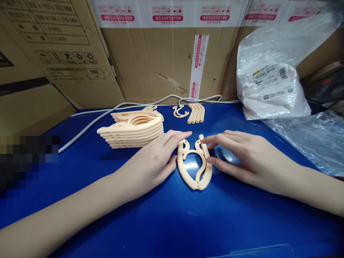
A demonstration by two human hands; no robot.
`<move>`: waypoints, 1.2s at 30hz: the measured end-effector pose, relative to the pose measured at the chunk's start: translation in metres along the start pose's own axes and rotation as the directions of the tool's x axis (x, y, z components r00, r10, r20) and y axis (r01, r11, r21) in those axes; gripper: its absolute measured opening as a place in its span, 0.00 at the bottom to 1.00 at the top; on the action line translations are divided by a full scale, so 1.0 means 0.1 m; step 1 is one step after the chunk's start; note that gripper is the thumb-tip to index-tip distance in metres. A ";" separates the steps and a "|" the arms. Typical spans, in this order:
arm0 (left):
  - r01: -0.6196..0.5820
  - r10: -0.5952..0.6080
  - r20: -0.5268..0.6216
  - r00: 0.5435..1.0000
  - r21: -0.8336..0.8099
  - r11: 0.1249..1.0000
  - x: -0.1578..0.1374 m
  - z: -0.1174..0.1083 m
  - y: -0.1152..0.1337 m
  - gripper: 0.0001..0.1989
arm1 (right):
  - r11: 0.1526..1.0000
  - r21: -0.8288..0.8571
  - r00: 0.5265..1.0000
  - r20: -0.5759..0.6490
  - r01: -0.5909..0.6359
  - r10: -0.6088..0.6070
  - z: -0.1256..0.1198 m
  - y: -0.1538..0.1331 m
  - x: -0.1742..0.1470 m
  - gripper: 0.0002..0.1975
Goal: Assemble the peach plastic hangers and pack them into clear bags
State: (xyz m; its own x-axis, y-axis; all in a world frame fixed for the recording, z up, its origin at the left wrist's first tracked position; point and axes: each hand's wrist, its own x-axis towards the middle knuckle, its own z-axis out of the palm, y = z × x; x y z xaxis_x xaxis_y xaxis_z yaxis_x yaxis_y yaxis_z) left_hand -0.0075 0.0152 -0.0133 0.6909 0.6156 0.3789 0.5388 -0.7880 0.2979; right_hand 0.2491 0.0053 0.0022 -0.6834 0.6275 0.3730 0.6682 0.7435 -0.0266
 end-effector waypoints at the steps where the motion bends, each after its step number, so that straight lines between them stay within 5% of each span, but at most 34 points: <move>1: -0.002 0.002 -0.001 1.000 0.011 1.000 0.00 -0.01 0.00 0.25 | 1.000 -0.004 1.000 0.004 0.006 -0.006 0.00 -0.01 0.00 0.17; 10: -0.026 0.024 0.070 0.997 0.036 0.999 -0.02 0.01 0.11 0.33 | 0.977 0.090 0.952 0.223 0.195 -0.211 0.01 -0.02 0.01 0.36; 16: 0.036 -0.041 0.089 0.995 0.056 0.998 -0.04 -0.01 0.12 0.42 | 0.991 0.099 0.985 0.137 0.089 -0.103 0.02 0.04 0.04 0.41; 21: 0.064 -0.069 0.092 0.993 0.057 0.996 -0.02 -0.01 0.13 0.46 | 0.991 0.106 0.990 0.107 0.080 -0.092 0.03 0.06 0.06 0.37; 25: 0.055 -0.061 0.117 0.991 0.055 0.997 -0.03 -0.03 0.15 0.38 | 0.985 0.152 0.989 0.113 0.078 -0.095 0.00 0.04 0.07 0.36; 28: 0.046 -0.053 0.111 0.992 0.067 0.997 -0.04 -0.08 0.19 0.37 | 0.973 0.232 0.997 0.073 -0.009 -0.008 -0.06 0.08 0.07 0.26; 32: 0.034 -0.034 -0.007 0.999 0.070 0.997 -0.01 -0.27 0.20 0.38 | 0.934 0.329 0.987 -0.034 -0.139 0.159 -0.10 0.23 0.04 0.21; 36: 0.062 -0.046 -0.150 0.988 0.102 0.993 0.05 -0.64 0.10 0.40 | 0.950 0.293 0.992 -0.017 -0.112 0.122 -0.05 0.31 0.02 0.23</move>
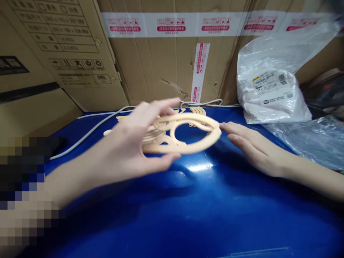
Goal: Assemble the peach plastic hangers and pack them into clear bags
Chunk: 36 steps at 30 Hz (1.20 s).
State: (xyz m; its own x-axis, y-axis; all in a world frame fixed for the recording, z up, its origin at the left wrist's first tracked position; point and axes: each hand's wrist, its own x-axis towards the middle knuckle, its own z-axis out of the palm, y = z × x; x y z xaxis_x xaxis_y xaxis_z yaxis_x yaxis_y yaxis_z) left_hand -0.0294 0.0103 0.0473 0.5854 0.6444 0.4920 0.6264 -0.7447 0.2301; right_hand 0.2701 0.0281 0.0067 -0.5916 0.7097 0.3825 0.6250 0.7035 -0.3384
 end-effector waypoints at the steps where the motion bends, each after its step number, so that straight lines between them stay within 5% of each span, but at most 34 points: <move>1: 0.017 -0.017 -0.040 0.999 0.012 1.000 0.02 -0.10 -0.06 0.40 | 1.000 -0.020 1.000 0.018 0.020 -0.020 0.01 0.00 0.00 0.23; 6: 0.145 -0.143 -0.038 0.989 0.079 0.986 0.03 -0.47 -0.49 0.38 | 0.996 -0.064 0.992 0.113 0.067 -0.059 0.05 -0.13 0.03 0.17; 11: 0.240 -0.243 0.069 0.968 0.056 0.969 -0.01 -0.57 -0.79 0.36 | 0.994 -0.062 0.988 0.131 0.085 -0.076 0.02 -0.22 0.06 0.14; 21: 0.271 -0.272 0.131 0.953 0.027 0.962 -0.03 -0.55 -0.89 0.33 | 0.980 -0.063 0.970 0.163 0.190 -0.178 0.01 -0.21 0.06 0.14; 29: 0.157 -0.167 0.182 0.969 0.068 0.985 -0.04 -0.53 -0.96 0.32 | 0.976 -0.123 0.959 0.243 0.177 -0.144 0.09 -0.14 0.06 0.13; 36: 0.188 -0.204 0.192 0.960 0.095 0.977 -0.03 -0.52 -0.85 0.31 | 0.978 -0.122 0.957 0.256 0.170 -0.135 0.09 -0.14 0.06 0.15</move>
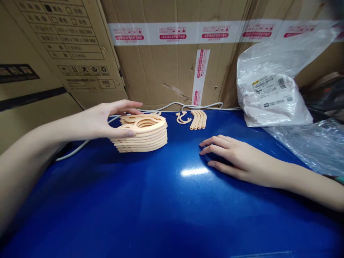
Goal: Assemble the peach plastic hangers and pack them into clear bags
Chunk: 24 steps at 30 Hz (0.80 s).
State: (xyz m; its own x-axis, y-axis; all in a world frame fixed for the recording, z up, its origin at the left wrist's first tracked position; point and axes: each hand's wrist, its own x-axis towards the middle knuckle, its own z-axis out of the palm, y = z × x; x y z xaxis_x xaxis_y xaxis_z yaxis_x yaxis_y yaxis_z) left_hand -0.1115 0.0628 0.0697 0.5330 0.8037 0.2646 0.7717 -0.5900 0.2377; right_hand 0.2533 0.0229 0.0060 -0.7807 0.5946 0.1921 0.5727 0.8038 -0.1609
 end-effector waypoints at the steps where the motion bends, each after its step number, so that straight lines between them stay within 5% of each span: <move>1: 0.005 -0.005 0.003 1.000 0.001 1.000 0.00 0.00 0.00 0.31 | 1.000 0.002 1.000 -0.003 0.000 0.000 0.00 0.00 0.00 0.14; 6: 0.070 -0.067 0.036 0.997 -0.074 0.995 0.01 -0.02 -0.03 0.32 | 1.000 0.010 1.000 -0.013 -0.001 0.001 0.00 -0.01 -0.01 0.15; 10: 0.096 -0.106 -0.059 0.993 -0.157 0.983 0.04 -0.05 -0.13 0.27 | 1.000 0.012 1.000 -0.010 0.006 -0.006 0.00 -0.01 -0.01 0.15; 24: 0.171 -0.170 -0.064 0.983 0.013 0.985 0.06 -0.08 -0.27 0.22 | 1.000 -0.001 1.000 0.028 0.005 -0.005 -0.01 -0.01 0.00 0.15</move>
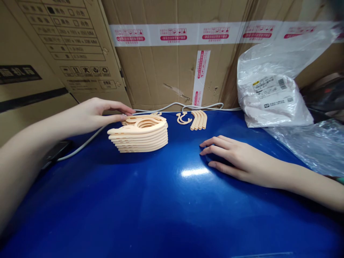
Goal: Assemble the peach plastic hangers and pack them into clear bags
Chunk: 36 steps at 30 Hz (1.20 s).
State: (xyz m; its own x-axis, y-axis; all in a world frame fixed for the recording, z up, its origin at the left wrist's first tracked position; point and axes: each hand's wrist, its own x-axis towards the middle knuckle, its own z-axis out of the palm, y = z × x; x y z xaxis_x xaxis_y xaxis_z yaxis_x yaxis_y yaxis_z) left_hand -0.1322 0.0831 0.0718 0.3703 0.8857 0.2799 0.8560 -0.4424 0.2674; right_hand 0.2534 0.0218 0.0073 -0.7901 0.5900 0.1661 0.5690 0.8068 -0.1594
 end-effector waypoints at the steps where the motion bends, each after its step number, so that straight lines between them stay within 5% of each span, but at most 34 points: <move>1: -0.001 0.001 -0.007 1.000 -0.001 1.000 0.00 0.00 0.00 0.23 | 1.000 -0.001 1.000 0.001 0.000 0.000 0.00 0.00 0.00 0.15; 6: 0.053 -0.054 0.025 0.998 0.040 0.998 -0.03 -0.06 0.07 0.26 | 1.000 0.007 1.000 -0.014 0.004 -0.004 0.01 0.00 0.00 0.15; 10: 0.162 -0.177 0.165 0.970 0.100 0.982 -0.09 -0.11 0.13 0.39 | 1.000 0.006 1.000 -0.025 0.007 -0.007 0.02 0.02 0.00 0.15; 15: 0.142 -0.156 0.270 0.950 0.070 0.987 -0.11 -0.08 0.02 0.48 | 1.000 0.001 1.000 -0.014 0.007 -0.007 0.02 0.03 0.00 0.16; 36: 0.148 -0.136 0.310 0.941 -0.015 0.989 -0.07 -0.03 -0.11 0.48 | 1.000 -0.011 1.000 -0.020 0.014 -0.014 0.02 0.03 -0.01 0.16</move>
State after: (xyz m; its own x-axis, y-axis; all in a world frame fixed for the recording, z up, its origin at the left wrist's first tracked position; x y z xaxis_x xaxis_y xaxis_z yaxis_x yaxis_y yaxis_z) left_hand -0.1453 0.0816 0.0698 0.3439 0.9372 -0.0586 0.8959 -0.3088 0.3194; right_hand 0.2558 0.0239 0.0043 -0.7933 0.5792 0.1877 0.5605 0.8151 -0.1463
